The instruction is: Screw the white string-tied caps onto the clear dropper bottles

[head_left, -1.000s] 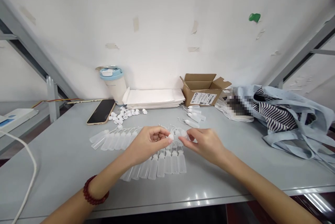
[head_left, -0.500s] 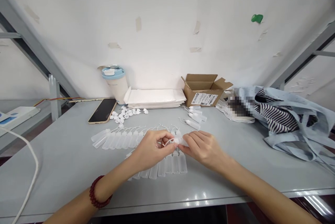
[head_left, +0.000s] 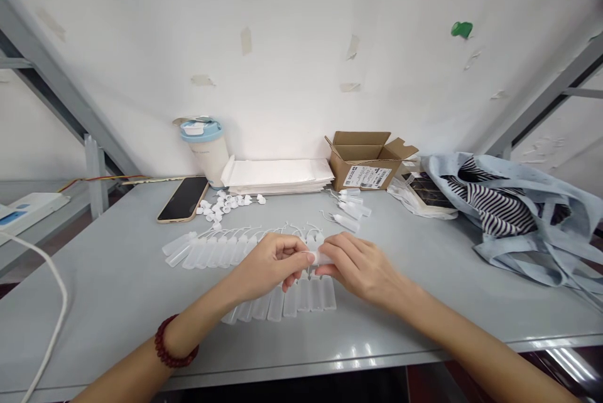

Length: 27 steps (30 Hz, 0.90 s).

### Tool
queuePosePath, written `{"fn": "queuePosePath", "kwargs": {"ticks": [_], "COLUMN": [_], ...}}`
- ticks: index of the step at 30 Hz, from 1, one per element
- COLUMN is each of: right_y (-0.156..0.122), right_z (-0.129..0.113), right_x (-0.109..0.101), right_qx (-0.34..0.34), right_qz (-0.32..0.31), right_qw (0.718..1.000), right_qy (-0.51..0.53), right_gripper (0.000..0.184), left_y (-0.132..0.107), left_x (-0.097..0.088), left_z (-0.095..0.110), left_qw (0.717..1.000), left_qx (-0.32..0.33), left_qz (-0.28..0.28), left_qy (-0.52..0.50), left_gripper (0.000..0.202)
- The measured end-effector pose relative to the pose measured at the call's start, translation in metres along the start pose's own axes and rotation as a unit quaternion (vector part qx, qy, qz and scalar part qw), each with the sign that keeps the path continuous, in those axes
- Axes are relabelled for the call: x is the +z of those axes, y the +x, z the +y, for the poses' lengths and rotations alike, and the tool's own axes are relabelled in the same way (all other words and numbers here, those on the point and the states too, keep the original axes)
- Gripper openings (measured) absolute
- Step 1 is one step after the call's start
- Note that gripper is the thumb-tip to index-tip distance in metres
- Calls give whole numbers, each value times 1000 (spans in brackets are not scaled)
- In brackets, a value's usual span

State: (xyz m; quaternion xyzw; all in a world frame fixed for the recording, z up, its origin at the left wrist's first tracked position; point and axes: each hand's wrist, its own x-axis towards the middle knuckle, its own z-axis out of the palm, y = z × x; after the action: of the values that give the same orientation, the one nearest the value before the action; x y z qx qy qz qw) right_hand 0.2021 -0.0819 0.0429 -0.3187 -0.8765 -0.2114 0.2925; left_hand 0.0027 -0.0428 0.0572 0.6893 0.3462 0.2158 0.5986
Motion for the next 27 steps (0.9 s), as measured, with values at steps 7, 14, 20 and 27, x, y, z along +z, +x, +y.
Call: {"fn": "queuePosePath", "kwargs": {"ticks": [7, 14, 20, 27], "right_y": [-6, 0, 5, 3], "right_z": [5, -2, -8, -2], "right_x": [9, -1, -5, 0], "right_qx": [108, 303, 372, 395], "right_qz": [-9, -96, -131, -152], "right_qw": [968, 871, 804, 764], "right_qy": [228, 374, 445, 487], "right_gripper": [32, 26, 28, 32], "left_y": [-3, -3, -2, 1], "left_x": [3, 9, 11, 14], "left_z": [0, -11, -6, -13], "left_qw": [1000, 960, 980, 962], "left_qx": [14, 190, 151, 206], "left_qz": [7, 95, 86, 108], "left_qy": [-7, 181, 93, 141], "left_gripper": [16, 14, 11, 8]}}
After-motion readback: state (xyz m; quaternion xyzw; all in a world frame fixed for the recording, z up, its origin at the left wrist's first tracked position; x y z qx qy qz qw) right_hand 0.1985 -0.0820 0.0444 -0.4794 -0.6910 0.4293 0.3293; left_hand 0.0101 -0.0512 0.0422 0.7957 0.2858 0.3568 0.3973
